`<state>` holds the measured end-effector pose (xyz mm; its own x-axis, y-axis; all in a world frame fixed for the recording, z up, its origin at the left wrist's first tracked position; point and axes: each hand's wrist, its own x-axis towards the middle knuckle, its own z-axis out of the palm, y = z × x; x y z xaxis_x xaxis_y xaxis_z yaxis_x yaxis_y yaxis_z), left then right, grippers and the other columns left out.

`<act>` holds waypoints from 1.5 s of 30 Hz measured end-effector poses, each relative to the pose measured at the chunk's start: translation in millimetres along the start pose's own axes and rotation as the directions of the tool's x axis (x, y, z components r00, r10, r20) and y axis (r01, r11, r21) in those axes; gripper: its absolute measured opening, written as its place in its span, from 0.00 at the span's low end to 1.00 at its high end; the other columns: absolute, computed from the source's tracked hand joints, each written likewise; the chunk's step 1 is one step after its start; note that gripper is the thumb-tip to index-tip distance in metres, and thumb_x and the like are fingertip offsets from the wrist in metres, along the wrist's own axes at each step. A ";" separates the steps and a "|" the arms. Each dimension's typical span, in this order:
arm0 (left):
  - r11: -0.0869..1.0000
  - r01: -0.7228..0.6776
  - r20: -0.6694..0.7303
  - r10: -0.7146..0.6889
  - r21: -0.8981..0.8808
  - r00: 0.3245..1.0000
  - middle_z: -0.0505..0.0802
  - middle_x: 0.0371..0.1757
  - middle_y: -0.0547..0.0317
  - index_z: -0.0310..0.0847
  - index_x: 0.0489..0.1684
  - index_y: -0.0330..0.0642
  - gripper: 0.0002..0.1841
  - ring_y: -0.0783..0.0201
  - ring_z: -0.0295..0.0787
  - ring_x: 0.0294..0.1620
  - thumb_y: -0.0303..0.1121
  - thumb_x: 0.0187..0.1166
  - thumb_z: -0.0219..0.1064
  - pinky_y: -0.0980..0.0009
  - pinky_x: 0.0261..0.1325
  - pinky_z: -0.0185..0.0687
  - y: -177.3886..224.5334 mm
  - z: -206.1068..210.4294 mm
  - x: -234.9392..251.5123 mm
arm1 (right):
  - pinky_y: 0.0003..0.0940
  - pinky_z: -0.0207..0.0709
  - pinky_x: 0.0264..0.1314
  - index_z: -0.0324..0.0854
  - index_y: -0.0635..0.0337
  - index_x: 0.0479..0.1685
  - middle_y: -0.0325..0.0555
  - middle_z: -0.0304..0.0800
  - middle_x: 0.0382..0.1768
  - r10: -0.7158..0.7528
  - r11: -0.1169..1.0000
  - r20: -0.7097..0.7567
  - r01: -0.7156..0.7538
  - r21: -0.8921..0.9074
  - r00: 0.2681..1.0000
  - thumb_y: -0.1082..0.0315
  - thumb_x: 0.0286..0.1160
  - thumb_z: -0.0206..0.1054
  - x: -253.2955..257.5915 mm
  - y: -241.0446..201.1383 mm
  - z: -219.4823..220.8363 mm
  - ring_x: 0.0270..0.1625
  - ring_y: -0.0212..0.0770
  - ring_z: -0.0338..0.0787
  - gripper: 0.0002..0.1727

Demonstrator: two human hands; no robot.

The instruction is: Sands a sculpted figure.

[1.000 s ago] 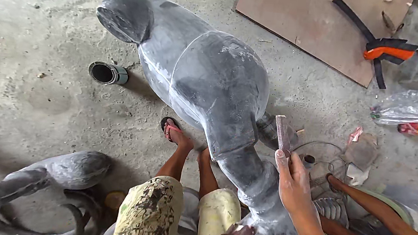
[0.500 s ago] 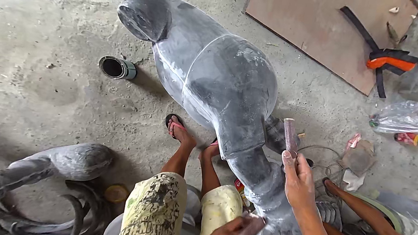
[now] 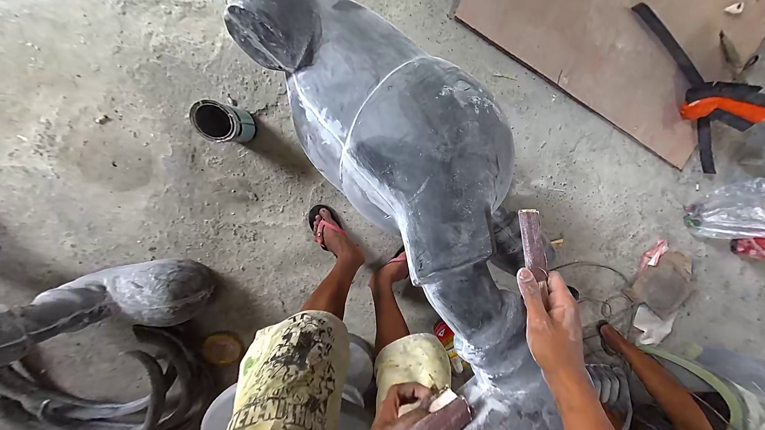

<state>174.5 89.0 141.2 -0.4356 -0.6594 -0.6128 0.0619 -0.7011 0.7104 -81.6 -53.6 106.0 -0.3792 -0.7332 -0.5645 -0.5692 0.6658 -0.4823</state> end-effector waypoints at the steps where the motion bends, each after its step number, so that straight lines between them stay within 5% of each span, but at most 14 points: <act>1: 1.000 0.003 -0.015 -0.003 0.009 1.000 0.80 0.73 0.39 0.93 0.47 0.39 0.11 0.49 0.68 0.81 0.36 0.77 0.71 0.52 0.83 0.66 -3.2 -1.3 1.9 | 0.43 0.69 0.22 0.79 0.48 0.40 0.39 0.69 0.18 -0.003 1.000 -0.001 0.003 0.016 1.000 0.25 0.73 0.59 0.7 0.2 -0.6 0.19 0.41 0.72 0.33; 3: 0.999 0.050 0.005 -0.050 -0.005 0.999 0.78 0.77 0.39 0.94 0.45 0.40 0.14 0.50 0.71 0.81 0.43 0.78 0.73 0.54 0.81 0.73 -1.2 -3.9 6.6 | 0.42 0.70 0.22 0.79 0.48 0.41 0.39 0.69 0.18 -0.014 1.000 0.002 0.014 0.018 1.000 0.26 0.74 0.60 -0.8 0.5 -2.0 0.19 0.40 0.72 0.32; 6: 0.995 0.101 -0.017 -0.101 0.016 0.995 0.92 0.62 0.52 0.94 0.41 0.40 0.14 0.60 0.85 0.69 0.42 0.82 0.71 0.59 0.74 0.82 5.2 -2.5 16.3 | 0.43 0.68 0.21 0.78 0.48 0.39 0.39 0.68 0.18 -0.005 1.000 0.005 0.005 -0.015 1.000 0.24 0.73 0.58 -2.1 -0.3 -0.8 0.18 0.41 0.71 0.34; 9: 0.989 0.140 -0.064 -0.136 0.055 0.989 0.96 0.53 0.62 0.89 0.60 0.45 0.16 0.66 0.93 0.54 0.39 0.78 0.75 0.65 0.60 0.92 10.2 -2.9 22.3 | 0.45 0.69 0.21 0.78 0.47 0.41 0.40 0.70 0.18 0.016 0.999 0.004 -0.016 -0.029 1.000 0.22 0.71 0.57 -4.3 0.4 -0.4 0.19 0.43 0.74 0.35; 12: 0.969 0.242 -0.006 -0.243 -0.057 0.970 0.97 0.50 0.58 0.67 0.82 0.45 0.37 0.57 0.98 0.49 0.31 0.71 0.80 0.58 0.52 0.98 20.7 -7.0 28.5 | 0.47 0.71 0.22 0.79 0.46 0.42 0.40 0.71 0.19 0.024 0.999 0.005 -0.024 -0.043 1.000 0.20 0.69 0.56 -4.5 -0.1 -0.4 0.20 0.43 0.75 0.36; 17: 0.935 0.321 0.216 -0.348 0.151 0.912 0.94 0.52 0.61 0.86 0.64 0.45 0.23 0.66 0.93 0.48 0.45 0.74 0.78 0.66 0.50 0.93 30.2 -13.8 41.9 | 0.49 0.70 0.22 0.78 0.47 0.41 0.42 0.72 0.19 0.031 0.998 0.012 -0.030 -0.047 0.999 0.19 0.68 0.57 -4.3 0.7 0.3 0.20 0.45 0.75 0.38; 20: 0.875 0.465 0.284 -0.483 0.133 0.828 0.94 0.51 0.59 0.80 0.63 0.49 0.22 0.64 0.94 0.45 0.49 0.77 0.74 0.64 0.51 0.92 32.5 -11.5 49.5 | 0.49 0.71 0.22 0.78 0.47 0.41 0.42 0.73 0.20 0.028 0.998 0.013 -0.027 -0.049 1.000 0.19 0.67 0.56 -4.3 0.2 0.0 0.21 0.45 0.76 0.38; 22: 0.861 0.490 0.229 -0.508 0.133 0.830 0.95 0.47 0.58 0.77 0.66 0.52 0.23 0.62 0.95 0.42 0.48 0.77 0.75 0.63 0.47 0.92 32.0 -8.6 50.0 | 0.48 0.70 0.22 0.78 0.47 0.41 0.42 0.72 0.19 0.030 0.998 0.013 -0.029 -0.051 0.999 0.19 0.67 0.57 -4.1 -0.6 -0.2 0.20 0.44 0.75 0.38; 25: 0.902 0.390 0.124 -0.415 0.184 0.901 0.95 0.46 0.62 0.78 0.68 0.48 0.27 0.67 0.94 0.42 0.40 0.70 0.80 0.68 0.49 0.92 29.0 -6.2 50.1 | 0.48 0.70 0.22 0.79 0.48 0.42 0.42 0.72 0.19 0.030 0.998 0.014 -0.029 -0.050 0.999 0.21 0.69 0.58 -5.0 -1.6 -0.5 0.20 0.44 0.75 0.37; 28: 0.902 0.350 0.128 -0.390 0.254 0.912 0.93 0.40 0.64 0.88 0.51 0.46 0.16 0.71 0.91 0.40 0.46 0.74 0.76 0.71 0.47 0.88 28.1 -4.8 52.8 | 0.48 0.70 0.21 0.79 0.47 0.41 0.42 0.73 0.19 0.027 0.999 0.020 -0.026 -0.038 0.999 0.21 0.69 0.58 -5.2 -1.8 -0.9 0.20 0.44 0.75 0.36; 32: 0.923 0.295 0.032 -0.312 0.248 0.949 0.88 0.31 0.64 0.89 0.35 0.46 0.19 0.71 0.83 0.31 0.54 0.75 0.74 0.72 0.36 0.80 25.0 8.8 57.8 | 0.50 0.71 0.21 0.79 0.48 0.43 0.43 0.74 0.19 0.019 0.998 0.027 -0.017 -0.057 0.999 0.20 0.69 0.57 -5.2 -1.0 -0.1 0.20 0.46 0.76 0.37; 37: 0.881 -0.072 -0.039 0.101 0.467 0.994 0.93 0.39 0.61 0.93 0.38 0.43 0.13 0.71 0.89 0.42 0.44 0.80 0.70 0.74 0.51 0.86 6.8 34.2 75.6 | 0.51 0.71 0.22 0.80 0.47 0.44 0.43 0.75 0.20 0.035 0.996 0.033 -0.032 -0.086 0.999 0.19 0.67 0.56 -6.2 -1.1 0.9 0.21 0.46 0.77 0.39; 42: 0.860 -0.165 0.084 0.143 0.484 0.986 0.87 0.32 0.62 0.86 0.31 0.43 0.14 0.72 0.82 0.31 0.43 0.82 0.68 0.76 0.36 0.82 6.3 5.6 44.2 | 0.50 0.71 0.20 0.80 0.46 0.44 0.43 0.74 0.20 0.042 0.997 0.026 -0.040 -0.073 0.999 0.18 0.66 0.56 -7.0 -0.2 1.0 0.20 0.46 0.76 0.39; 45: 0.871 -0.159 0.057 0.150 0.465 0.987 0.89 0.34 0.61 0.87 0.32 0.42 0.14 0.71 0.85 0.35 0.43 0.83 0.68 0.74 0.42 0.84 0.0 19.7 59.0 | 0.52 0.73 0.24 0.80 0.46 0.43 0.42 0.76 0.21 0.050 0.997 0.028 -0.049 -0.064 0.998 0.18 0.66 0.56 -8.4 2.9 3.0 0.23 0.45 0.79 0.39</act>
<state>131.1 55.4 111.9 -0.4717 -0.7406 -0.4785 -0.2946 -0.3791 0.8772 -77.8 -45.1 107.3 -0.3872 -0.6946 -0.6063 -0.5957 0.6904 -0.4105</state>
